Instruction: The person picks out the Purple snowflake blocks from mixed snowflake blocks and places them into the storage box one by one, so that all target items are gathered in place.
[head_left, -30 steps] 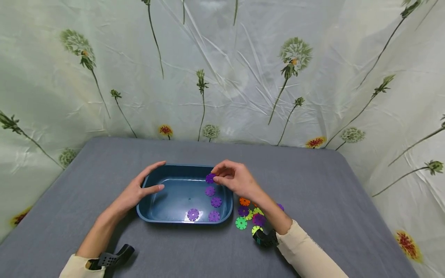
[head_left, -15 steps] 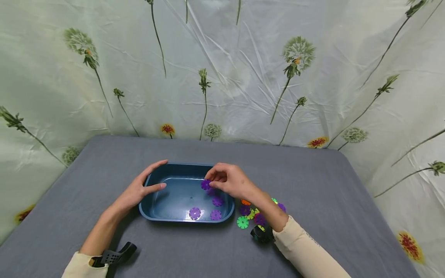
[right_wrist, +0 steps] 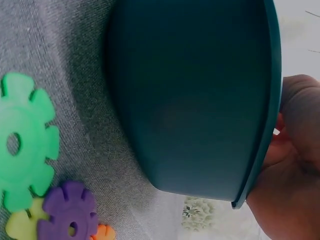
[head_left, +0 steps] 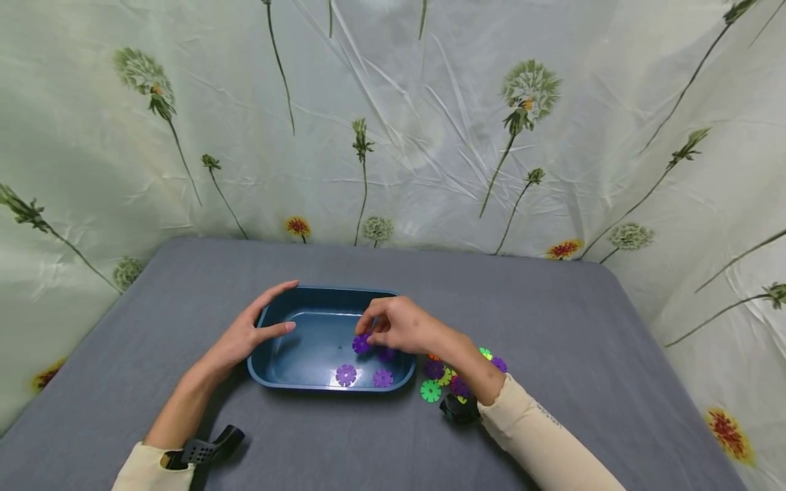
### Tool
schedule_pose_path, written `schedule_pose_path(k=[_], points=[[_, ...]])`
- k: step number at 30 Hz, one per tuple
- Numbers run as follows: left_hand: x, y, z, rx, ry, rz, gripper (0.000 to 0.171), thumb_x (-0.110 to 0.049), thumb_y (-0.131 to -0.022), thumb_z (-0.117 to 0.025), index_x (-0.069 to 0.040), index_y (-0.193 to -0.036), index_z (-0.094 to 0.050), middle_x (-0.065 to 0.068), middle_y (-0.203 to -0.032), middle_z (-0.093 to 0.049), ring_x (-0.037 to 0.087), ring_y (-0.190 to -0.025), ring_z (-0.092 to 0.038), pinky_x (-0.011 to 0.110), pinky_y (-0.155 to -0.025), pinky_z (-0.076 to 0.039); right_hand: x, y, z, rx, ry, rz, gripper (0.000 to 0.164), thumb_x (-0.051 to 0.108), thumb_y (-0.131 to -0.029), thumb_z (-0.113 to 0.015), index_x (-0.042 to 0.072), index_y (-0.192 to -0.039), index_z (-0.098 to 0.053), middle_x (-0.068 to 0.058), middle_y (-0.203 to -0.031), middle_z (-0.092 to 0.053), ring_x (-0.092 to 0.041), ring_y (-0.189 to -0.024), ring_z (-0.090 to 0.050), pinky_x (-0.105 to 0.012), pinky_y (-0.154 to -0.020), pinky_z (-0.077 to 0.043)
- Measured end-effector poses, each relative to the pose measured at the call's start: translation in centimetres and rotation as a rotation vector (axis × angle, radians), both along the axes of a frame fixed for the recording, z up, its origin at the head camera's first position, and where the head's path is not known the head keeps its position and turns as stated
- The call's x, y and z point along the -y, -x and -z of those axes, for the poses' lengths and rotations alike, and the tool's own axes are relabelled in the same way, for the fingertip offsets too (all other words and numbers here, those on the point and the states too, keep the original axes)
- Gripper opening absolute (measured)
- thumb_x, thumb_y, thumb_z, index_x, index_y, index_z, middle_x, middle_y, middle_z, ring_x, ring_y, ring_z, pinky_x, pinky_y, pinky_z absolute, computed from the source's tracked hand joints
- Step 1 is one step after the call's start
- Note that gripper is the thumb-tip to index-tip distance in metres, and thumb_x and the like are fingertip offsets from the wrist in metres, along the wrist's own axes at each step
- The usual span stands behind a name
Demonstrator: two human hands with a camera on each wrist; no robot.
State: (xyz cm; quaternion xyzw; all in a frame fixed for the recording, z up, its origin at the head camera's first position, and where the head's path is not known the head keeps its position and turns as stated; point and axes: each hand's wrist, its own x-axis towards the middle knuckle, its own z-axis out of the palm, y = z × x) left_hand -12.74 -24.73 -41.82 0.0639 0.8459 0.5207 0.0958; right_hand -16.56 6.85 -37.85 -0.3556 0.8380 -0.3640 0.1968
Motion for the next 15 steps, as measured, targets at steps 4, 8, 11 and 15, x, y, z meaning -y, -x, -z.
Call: schedule_pose_path(k=[4, 8, 11, 15], points=[[0.12, -0.08, 0.22, -0.004, 0.005, -0.001, 0.075, -0.023, -0.101, -0.066, -0.023, -0.165, -0.028, 0.019, -0.173, -0.019, 0.051, -0.151, -0.027, 0.083, -0.113, -0.02, 0.13, 0.02, -0.08, 0.005, -0.042, -0.022, 0.019, 0.0, -0.093, -0.074, 0.012, -0.107, -0.079, -0.003, -0.108, -0.071, -0.007, -0.087, -0.07, -0.016, -0.074, -0.056], [0.15, 0.0, 0.34, -0.004, 0.011, -0.006, 0.074, -0.024, -0.101, -0.066, -0.024, -0.165, -0.029, 0.018, -0.173, -0.019, 0.05, -0.152, -0.027, 0.082, -0.114, -0.019, 0.35, -0.03, -0.11, 0.001, -0.086, -0.039, 0.021, -0.003, -0.092, -0.074, 0.011, -0.106, -0.079, -0.004, -0.11, -0.072, -0.009, -0.086, -0.069, -0.018, -0.07, -0.055], [0.08, 0.07, 0.28, -0.001, 0.008, -0.007, 0.075, -0.023, -0.101, -0.067, -0.023, -0.165, -0.028, 0.019, -0.173, -0.019, 0.051, -0.152, -0.026, 0.083, -0.114, -0.018, 0.53, -0.13, -0.05, -0.009, -0.119, -0.053, 0.022, -0.005, -0.092, -0.073, 0.011, -0.106, -0.079, -0.004, -0.111, -0.074, -0.009, -0.086, -0.068, -0.018, -0.068, -0.054], [0.01, 0.1, 0.21, -0.001, 0.0, -0.004, 0.076, -0.023, -0.1, -0.067, -0.024, -0.165, -0.029, 0.019, -0.173, -0.019, 0.051, -0.152, -0.026, 0.083, -0.114, -0.018, 0.73, -0.34, 0.09, -0.022, -0.159, -0.054, 0.024, -0.006, -0.092, -0.072, 0.012, -0.105, -0.08, -0.003, -0.108, -0.077, -0.008, -0.085, -0.068, -0.018, -0.07, -0.054]])
